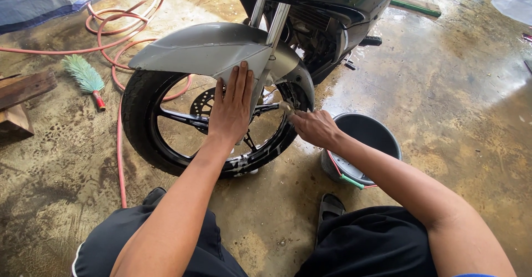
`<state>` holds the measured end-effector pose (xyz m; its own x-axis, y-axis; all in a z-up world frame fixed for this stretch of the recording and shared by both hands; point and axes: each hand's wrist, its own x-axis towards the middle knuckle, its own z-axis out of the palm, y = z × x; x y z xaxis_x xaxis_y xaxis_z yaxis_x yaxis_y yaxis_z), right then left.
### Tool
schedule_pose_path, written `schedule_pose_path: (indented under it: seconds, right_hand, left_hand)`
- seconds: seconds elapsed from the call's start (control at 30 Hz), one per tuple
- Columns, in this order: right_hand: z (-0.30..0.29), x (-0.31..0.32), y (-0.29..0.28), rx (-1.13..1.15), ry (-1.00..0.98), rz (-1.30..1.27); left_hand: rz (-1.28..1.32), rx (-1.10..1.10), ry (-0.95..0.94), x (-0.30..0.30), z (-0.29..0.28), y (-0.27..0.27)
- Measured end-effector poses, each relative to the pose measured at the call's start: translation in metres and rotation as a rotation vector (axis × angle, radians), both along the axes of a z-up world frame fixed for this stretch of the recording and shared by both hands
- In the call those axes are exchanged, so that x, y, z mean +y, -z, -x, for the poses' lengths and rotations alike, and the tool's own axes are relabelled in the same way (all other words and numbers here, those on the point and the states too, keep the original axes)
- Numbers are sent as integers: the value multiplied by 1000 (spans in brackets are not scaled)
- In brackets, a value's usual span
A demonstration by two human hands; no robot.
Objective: The person cleans the front wheel and fender of a motorcycle using a brush and soapy water.
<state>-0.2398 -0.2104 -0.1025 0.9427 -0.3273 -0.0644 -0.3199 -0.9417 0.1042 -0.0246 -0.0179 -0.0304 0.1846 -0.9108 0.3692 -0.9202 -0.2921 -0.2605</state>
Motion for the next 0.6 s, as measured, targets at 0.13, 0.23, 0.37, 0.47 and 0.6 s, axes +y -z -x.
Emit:
schedule_pose_path:
  seconds: [0.13, 0.23, 0.37, 0.47, 0.6]
  right_hand:
    - [1, 8, -10, -266, -192, 145]
    - [-1, 13, -17, 66, 83, -74]
    - [-3, 13, -21, -74, -48, 33]
    - [-1, 9, -15, -107, -77, 63]
    - [-1, 8, -12, -132, -55, -37]
  left_hand:
    - [41, 44, 19, -1, 0, 4]
    - [29, 34, 10, -1, 0, 4]
    - [8, 29, -1, -1, -1, 3]
    - [-5, 25, -3, 1, 0, 1]
    - [2, 9, -1, 1, 0, 2]
